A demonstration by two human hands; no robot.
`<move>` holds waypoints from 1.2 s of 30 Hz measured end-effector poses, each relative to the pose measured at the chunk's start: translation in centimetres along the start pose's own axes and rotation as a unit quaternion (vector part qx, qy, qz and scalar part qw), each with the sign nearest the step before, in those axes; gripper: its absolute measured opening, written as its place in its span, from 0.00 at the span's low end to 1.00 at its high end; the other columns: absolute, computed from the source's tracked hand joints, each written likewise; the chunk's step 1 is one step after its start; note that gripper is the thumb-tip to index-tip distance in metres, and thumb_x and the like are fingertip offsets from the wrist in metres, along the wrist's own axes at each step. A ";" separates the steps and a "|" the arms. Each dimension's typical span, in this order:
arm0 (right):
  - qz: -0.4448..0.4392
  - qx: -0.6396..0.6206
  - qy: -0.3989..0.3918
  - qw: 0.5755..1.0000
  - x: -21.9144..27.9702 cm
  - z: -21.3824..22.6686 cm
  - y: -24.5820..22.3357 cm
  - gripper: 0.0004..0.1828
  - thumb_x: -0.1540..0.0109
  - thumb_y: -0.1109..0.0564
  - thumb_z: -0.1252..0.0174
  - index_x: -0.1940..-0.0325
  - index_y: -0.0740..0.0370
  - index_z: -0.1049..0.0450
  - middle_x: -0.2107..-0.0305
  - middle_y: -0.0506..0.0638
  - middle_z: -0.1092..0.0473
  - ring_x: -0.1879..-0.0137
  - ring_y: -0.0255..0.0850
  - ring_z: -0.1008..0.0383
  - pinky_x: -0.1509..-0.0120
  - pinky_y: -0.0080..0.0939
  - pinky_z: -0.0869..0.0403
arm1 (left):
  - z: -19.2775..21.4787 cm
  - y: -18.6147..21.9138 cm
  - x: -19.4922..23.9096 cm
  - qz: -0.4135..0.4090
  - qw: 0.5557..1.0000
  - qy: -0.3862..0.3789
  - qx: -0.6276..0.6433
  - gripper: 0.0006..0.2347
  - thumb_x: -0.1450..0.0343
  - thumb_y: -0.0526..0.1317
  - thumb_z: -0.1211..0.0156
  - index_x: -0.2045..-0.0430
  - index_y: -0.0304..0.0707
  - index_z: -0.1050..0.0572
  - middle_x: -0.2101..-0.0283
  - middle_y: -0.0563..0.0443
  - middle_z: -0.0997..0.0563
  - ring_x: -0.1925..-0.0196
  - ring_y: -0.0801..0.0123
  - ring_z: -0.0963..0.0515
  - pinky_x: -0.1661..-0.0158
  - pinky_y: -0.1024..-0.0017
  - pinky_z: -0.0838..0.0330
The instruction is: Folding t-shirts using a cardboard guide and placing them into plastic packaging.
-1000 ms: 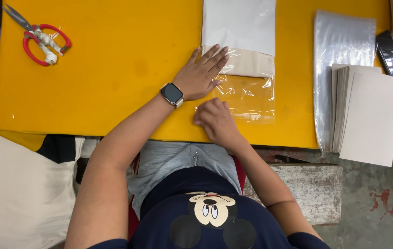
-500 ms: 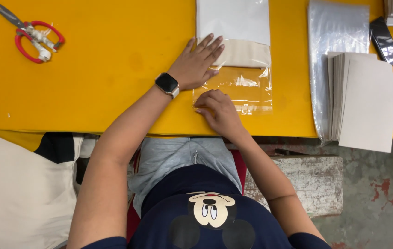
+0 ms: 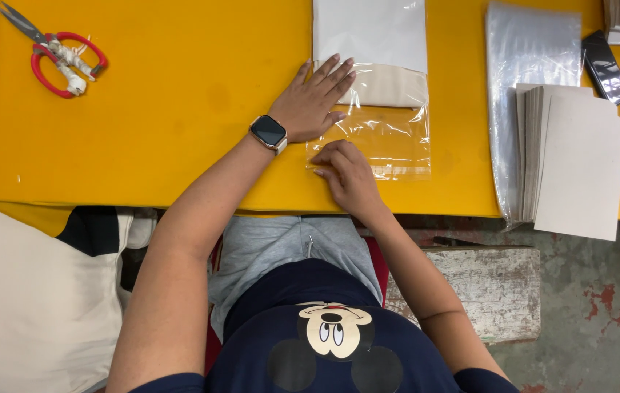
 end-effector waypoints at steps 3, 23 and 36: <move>-0.004 -0.014 -0.003 1.000 -0.3 -0.6 0.7 0.04 0.33 0.62 0.44 0.56 0.64 0.25 0.59 0.55 0.32 0.52 0.50 0.28 0.46 0.47 0.29 | 0.0 -0.1 -0.1 -0.002 1.000 0.001 -0.007 0.29 0.20 0.53 0.61 0.24 0.39 0.52 0.21 0.49 0.57 0.20 0.55 0.59 0.29 0.42 0.58; -0.681 0.264 -0.262 0.631 32.0 22.0 5.2 0.15 0.33 0.60 0.56 0.63 0.71 0.26 0.55 0.61 0.27 0.56 0.52 0.25 0.56 0.52 0.26 | 3.1 0.9 0.0 0.021 0.994 -0.086 0.069 0.31 0.21 0.53 0.61 0.24 0.41 0.58 0.21 0.51 0.64 0.20 0.55 0.68 0.28 0.41 0.71; -0.106 0.255 -0.027 0.961 10.0 19.8 12.2 0.17 0.31 0.57 0.43 0.39 0.65 0.25 0.46 0.56 0.28 0.42 0.52 0.25 0.41 0.50 0.26 | 5.5 -4.3 2.4 0.089 0.956 0.119 0.251 0.22 0.19 0.46 0.63 0.26 0.47 0.44 0.23 0.50 0.43 0.21 0.58 0.46 0.31 0.40 0.58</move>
Point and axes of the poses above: each hand's wrist, its own x-axis away from the middle knuckle, its own z-axis out of the back of the hand, y = z × x, the point moved 3 cm from there along -x, towards the middle knuckle
